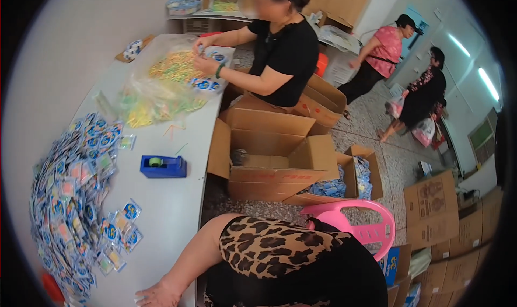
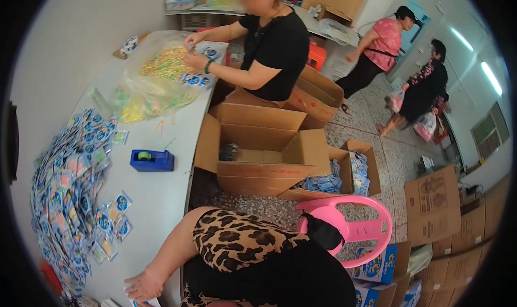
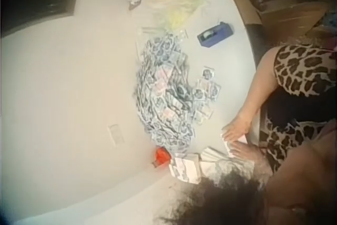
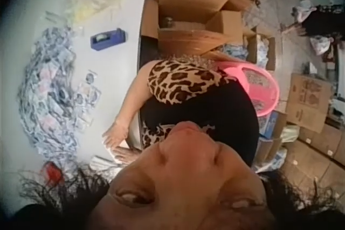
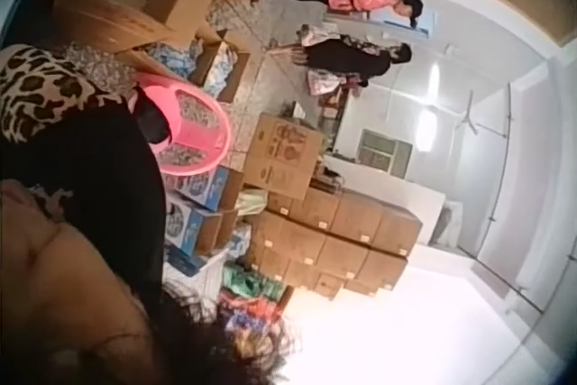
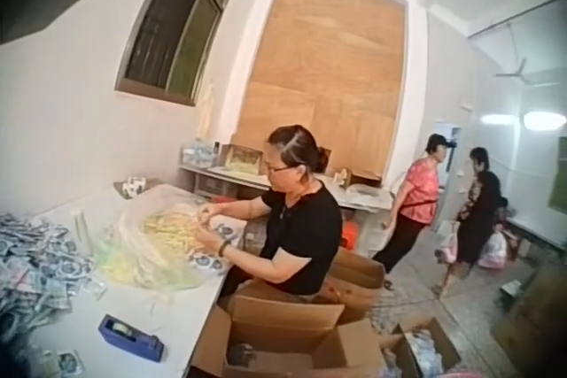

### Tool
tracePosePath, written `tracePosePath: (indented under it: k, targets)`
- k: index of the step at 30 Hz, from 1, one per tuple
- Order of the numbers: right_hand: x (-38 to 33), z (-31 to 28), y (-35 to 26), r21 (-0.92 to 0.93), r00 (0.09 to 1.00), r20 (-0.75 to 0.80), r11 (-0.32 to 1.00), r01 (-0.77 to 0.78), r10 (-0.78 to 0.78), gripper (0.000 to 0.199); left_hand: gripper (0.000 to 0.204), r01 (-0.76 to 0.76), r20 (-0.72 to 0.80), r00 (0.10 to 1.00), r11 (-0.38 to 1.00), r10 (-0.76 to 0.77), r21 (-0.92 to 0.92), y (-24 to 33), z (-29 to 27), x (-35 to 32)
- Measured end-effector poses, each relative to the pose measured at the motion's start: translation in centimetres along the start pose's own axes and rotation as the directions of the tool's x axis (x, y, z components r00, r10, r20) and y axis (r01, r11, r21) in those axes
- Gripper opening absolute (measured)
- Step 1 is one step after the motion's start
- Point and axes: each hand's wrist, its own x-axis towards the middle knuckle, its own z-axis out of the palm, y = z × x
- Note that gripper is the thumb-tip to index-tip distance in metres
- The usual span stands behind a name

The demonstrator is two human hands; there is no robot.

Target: Counting small packets of products and placing them into cardboard display boxes, then packing those into shipping cartons.

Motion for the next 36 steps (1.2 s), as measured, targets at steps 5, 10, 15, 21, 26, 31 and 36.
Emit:
tracePosePath:
  k: [5,10,15,21,26,31,36]
  targets:
    - [2.1,-0.8,0.1,0.011,0.994,-0.1,0.999,-0.044,0.045,0.034,0.034,-0.107,-0.035,0.994,0.969,0.102,-0.221,0.2,1.0,-0.2]
    - [1.2,0.2,-0.9,0.011,0.988,-0.121,0.996,-0.093,0.093,0.034,0.043,-0.215,-0.079,0.976,0.875,0.201,-0.434,0.9,1.1,-0.1]
    - [0.2,-0.5,-1.3,-0.014,0.993,-0.008,0.993,-0.114,0.114,0.037,0.055,-0.263,-0.092,0.961,0.751,0.261,-0.605,1.8,1.0,0.1]
    - [4.5,2.4,0.0,0.135,0.924,0.382,0.988,-0.073,0.016,0.067,0.072,-0.069,0.015,0.994,0.754,0.105,-0.654,-0.9,2.1,-0.2]
    - [-0.8,0.9,-0.3,0.749,0.919,0.078,0.586,-0.31,0.387,0.05,0.081,0.545,0.462,0.822,0.695,-0.333,-0.468,-0.2,1.6,1.4]
    - [0.5,-3.7,1.1,0.42,0.954,0.234,0.866,-0.271,0.185,0.049,0.058,0.309,0.113,0.94,0.666,-0.321,-0.679,-0.1,3.4,-0.8]
    - [2.3,-6.5,-1.2,0.227,0.965,0.26,0.973,-0.032,-0.029,0.048,0.049,0.399,0.126,0.914,0.8,-0.386,-0.448,0.1,0.0,-1.9]
